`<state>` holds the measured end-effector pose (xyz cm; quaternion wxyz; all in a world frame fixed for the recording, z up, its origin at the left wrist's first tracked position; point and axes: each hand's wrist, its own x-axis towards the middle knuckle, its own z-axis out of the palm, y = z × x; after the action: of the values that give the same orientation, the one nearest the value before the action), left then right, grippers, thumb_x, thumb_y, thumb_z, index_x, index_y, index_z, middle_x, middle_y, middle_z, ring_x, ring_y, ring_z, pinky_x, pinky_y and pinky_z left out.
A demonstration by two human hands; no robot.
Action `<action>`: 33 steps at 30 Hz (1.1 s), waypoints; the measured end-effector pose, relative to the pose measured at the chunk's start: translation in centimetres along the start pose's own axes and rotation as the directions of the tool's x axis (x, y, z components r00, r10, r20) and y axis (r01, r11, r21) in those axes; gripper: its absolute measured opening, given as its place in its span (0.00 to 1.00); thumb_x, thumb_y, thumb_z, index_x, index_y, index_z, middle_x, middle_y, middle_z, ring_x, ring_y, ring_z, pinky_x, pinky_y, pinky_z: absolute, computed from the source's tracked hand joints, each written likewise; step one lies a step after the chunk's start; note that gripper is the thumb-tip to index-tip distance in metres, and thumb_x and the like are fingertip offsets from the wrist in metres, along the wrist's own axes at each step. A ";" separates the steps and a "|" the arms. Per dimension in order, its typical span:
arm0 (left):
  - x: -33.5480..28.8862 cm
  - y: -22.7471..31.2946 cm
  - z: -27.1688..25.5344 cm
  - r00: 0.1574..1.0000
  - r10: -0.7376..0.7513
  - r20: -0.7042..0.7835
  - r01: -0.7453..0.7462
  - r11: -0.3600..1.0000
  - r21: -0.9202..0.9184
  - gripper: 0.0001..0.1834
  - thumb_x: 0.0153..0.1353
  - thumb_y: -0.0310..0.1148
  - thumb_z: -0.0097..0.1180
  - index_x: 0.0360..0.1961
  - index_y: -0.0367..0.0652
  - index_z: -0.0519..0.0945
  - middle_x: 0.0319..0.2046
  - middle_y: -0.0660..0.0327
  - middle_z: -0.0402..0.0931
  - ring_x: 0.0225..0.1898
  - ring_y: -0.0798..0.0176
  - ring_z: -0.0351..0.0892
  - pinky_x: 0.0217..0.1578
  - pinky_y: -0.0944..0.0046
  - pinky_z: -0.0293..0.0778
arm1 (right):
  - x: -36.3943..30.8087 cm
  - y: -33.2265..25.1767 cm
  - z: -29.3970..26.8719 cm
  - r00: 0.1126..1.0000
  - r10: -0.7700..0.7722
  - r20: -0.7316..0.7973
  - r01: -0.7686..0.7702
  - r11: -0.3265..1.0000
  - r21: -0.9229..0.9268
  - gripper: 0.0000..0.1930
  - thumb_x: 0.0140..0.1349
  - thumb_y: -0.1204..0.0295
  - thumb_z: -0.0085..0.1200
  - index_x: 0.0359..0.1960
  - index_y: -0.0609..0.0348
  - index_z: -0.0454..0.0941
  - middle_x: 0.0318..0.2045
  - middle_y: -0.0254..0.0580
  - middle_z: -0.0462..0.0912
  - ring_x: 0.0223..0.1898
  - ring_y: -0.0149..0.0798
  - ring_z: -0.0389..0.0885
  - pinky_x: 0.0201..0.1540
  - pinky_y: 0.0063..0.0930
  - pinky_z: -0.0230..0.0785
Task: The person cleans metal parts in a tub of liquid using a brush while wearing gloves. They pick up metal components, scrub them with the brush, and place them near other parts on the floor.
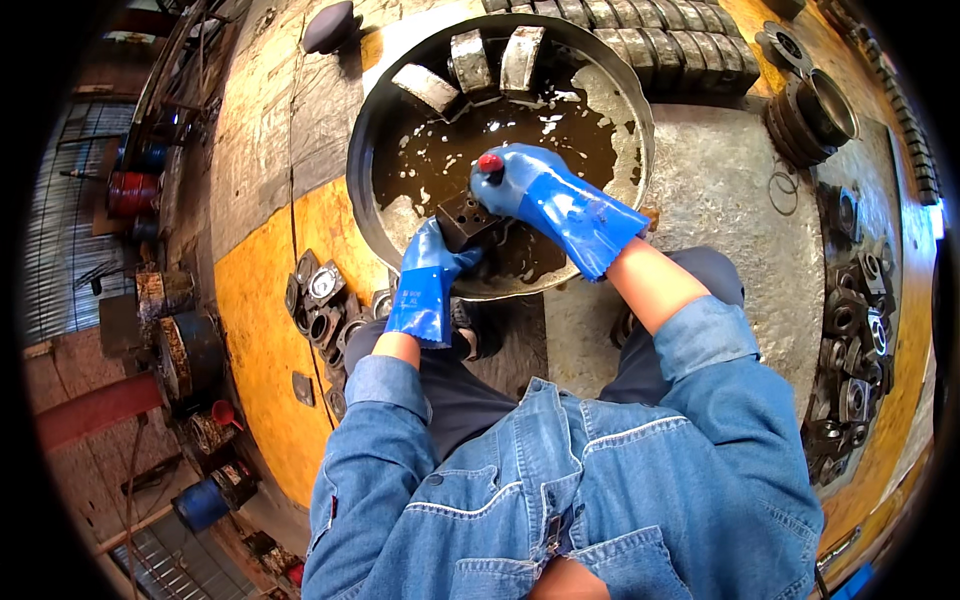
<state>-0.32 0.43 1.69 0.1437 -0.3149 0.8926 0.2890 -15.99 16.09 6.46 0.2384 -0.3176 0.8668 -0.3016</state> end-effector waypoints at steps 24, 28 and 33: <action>-0.1 0.5 0.0 0.998 0.061 -0.027 -0.063 0.997 -0.049 0.46 0.44 0.47 0.81 0.61 0.35 0.76 0.54 0.46 0.84 0.57 0.45 0.83 0.60 0.55 0.76 | -1.0 1.4 -2.7 0.942 0.336 -0.004 -0.239 0.678 0.695 0.22 0.65 0.52 0.54 0.32 0.62 0.84 0.28 0.44 0.86 0.31 0.39 0.83 0.38 0.34 0.73; 0.7 0.3 0.7 0.994 0.099 -0.051 -0.100 0.995 -0.028 0.43 0.45 0.46 0.81 0.60 0.36 0.78 0.53 0.45 0.85 0.56 0.45 0.84 0.58 0.54 0.78 | 1.6 3.4 1.9 0.976 0.217 -0.018 -0.147 0.719 0.680 0.22 0.64 0.52 0.55 0.36 0.62 0.85 0.31 0.46 0.86 0.32 0.41 0.83 0.40 0.35 0.74; 0.4 -1.3 0.9 0.998 0.063 0.003 -0.062 0.986 -0.155 0.41 0.46 0.41 0.81 0.61 0.36 0.77 0.53 0.46 0.85 0.56 0.47 0.84 0.60 0.55 0.77 | 0.7 1.9 0.6 0.959 0.233 0.165 -0.285 0.787 0.548 0.19 0.61 0.58 0.59 0.41 0.64 0.85 0.33 0.53 0.88 0.36 0.47 0.87 0.44 0.39 0.77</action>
<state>0.26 -0.03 0.31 0.1131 -0.2957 0.8763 0.3631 -16.90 16.55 4.64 0.3989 -0.1237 0.7619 -0.4950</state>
